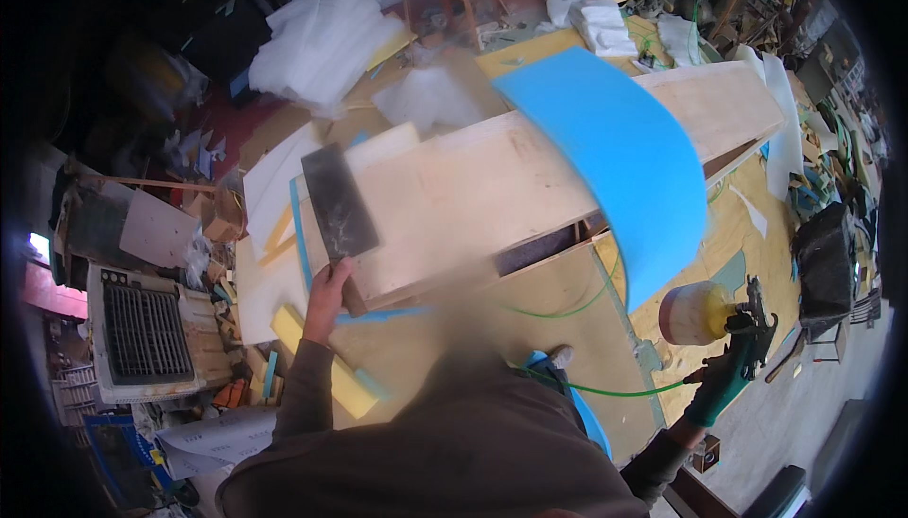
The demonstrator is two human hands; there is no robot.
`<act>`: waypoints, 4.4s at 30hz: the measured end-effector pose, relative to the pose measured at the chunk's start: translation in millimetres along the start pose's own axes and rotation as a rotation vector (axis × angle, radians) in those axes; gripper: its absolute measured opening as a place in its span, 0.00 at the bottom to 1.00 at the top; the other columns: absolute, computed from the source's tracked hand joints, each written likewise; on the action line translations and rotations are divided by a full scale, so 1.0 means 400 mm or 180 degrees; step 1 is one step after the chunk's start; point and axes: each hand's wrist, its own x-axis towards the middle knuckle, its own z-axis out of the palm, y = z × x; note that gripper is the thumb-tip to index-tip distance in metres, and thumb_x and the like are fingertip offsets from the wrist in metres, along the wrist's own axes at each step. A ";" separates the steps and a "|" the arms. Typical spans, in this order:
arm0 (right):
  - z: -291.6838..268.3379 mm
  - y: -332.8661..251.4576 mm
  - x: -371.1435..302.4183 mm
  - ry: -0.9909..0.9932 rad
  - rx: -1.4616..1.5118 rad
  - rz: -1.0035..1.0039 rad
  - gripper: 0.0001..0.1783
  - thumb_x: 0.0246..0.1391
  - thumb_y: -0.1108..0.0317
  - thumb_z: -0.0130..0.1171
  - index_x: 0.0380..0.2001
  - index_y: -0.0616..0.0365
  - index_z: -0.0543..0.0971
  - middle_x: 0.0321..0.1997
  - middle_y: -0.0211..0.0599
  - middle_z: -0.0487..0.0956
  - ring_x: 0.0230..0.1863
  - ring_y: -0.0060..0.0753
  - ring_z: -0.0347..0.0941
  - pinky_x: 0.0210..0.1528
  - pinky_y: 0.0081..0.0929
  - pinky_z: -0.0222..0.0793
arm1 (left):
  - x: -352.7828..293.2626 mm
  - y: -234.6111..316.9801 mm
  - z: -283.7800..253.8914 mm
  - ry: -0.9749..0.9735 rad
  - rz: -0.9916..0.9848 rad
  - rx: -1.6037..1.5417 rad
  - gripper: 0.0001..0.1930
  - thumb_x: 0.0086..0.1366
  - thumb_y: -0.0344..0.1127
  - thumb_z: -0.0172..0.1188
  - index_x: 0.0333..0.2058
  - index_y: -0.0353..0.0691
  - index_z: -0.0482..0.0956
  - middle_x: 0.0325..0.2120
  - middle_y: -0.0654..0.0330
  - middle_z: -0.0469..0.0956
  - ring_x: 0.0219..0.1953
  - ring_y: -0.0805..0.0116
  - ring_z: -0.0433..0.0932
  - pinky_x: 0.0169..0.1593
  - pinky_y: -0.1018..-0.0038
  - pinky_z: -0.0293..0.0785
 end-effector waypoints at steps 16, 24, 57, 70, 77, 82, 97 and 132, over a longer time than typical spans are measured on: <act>-0.056 0.337 0.051 -0.0049 0.1133 0.1531 0.29 0.57 0.79 0.55 0.64 0.59 0.78 0.26 0.35 0.75 0.27 0.31 0.74 0.57 0.37 0.78 | -0.081 0.264 0.435 -0.0668 0.1934 0.1605 0.12 0.75 0.40 0.63 0.40 0.35 0.81 0.27 0.57 0.78 0.31 0.66 0.76 0.40 0.65 0.76; -0.054 0.218 0.066 -0.0059 0.0904 0.1506 0.20 0.59 0.77 0.55 0.55 0.63 0.79 0.34 0.37 0.78 0.36 0.32 0.75 0.65 0.40 0.71 | 0.078 0.347 0.852 -0.1217 0.2278 0.0989 0.19 0.70 0.49 0.67 0.39 0.36 0.79 0.36 0.48 0.87 0.41 0.47 0.86 0.45 0.54 0.80; -0.066 0.191 0.292 0.1473 0.2140 0.1671 0.14 0.74 0.61 0.59 0.46 0.61 0.86 0.44 0.29 0.85 0.49 0.22 0.80 0.54 0.26 0.75 | -0.007 0.745 0.998 -0.3215 0.0921 -0.3373 0.24 0.77 0.49 0.59 0.62 0.39 0.77 0.54 0.58 0.82 0.56 0.63 0.82 0.60 0.61 0.79; -0.073 0.637 0.695 0.0189 0.2835 0.0884 0.21 0.73 0.70 0.60 0.64 0.66 0.78 0.53 0.33 0.83 0.53 0.24 0.78 0.59 0.27 0.72 | -0.076 0.478 0.897 0.0050 0.1525 -0.3534 0.25 0.81 0.50 0.57 0.67 0.41 0.70 0.58 0.56 0.79 0.56 0.61 0.79 0.61 0.64 0.75; 0.024 0.707 0.907 -0.0213 0.2960 0.0718 0.21 0.70 0.67 0.65 0.63 0.62 0.82 0.43 0.28 0.83 0.40 0.17 0.76 0.46 0.21 0.72 | -0.239 0.362 0.811 0.1356 0.1460 -0.3125 0.30 0.81 0.57 0.54 0.65 0.35 0.70 0.53 0.54 0.80 0.53 0.60 0.80 0.62 0.66 0.76; 0.081 0.674 0.989 -0.0213 0.2853 0.0842 0.17 0.66 0.66 0.69 0.54 0.62 0.87 0.37 0.26 0.85 0.34 0.18 0.76 0.39 0.21 0.71 | -0.305 0.356 0.759 0.1659 0.1560 -0.2731 0.32 0.81 0.58 0.53 0.67 0.34 0.69 0.55 0.52 0.81 0.56 0.58 0.80 0.66 0.63 0.75; 0.187 0.332 0.947 -0.0629 0.2768 0.0677 0.15 0.68 0.69 0.67 0.53 0.66 0.87 0.37 0.31 0.87 0.35 0.19 0.80 0.38 0.21 0.73 | -0.292 0.436 0.544 0.1665 0.2821 -0.2578 0.32 0.84 0.58 0.46 0.63 0.30 0.73 0.54 0.47 0.82 0.52 0.54 0.84 0.62 0.60 0.78; 0.329 -0.338 0.648 -0.2236 0.3271 0.0444 0.12 0.61 0.67 0.74 0.44 0.64 0.88 0.30 0.26 0.85 0.30 0.13 0.76 0.36 0.20 0.72 | -0.318 0.353 0.325 0.2370 0.2824 -0.2380 0.35 0.83 0.62 0.44 0.62 0.29 0.73 0.46 0.42 0.87 0.49 0.56 0.88 0.59 0.66 0.83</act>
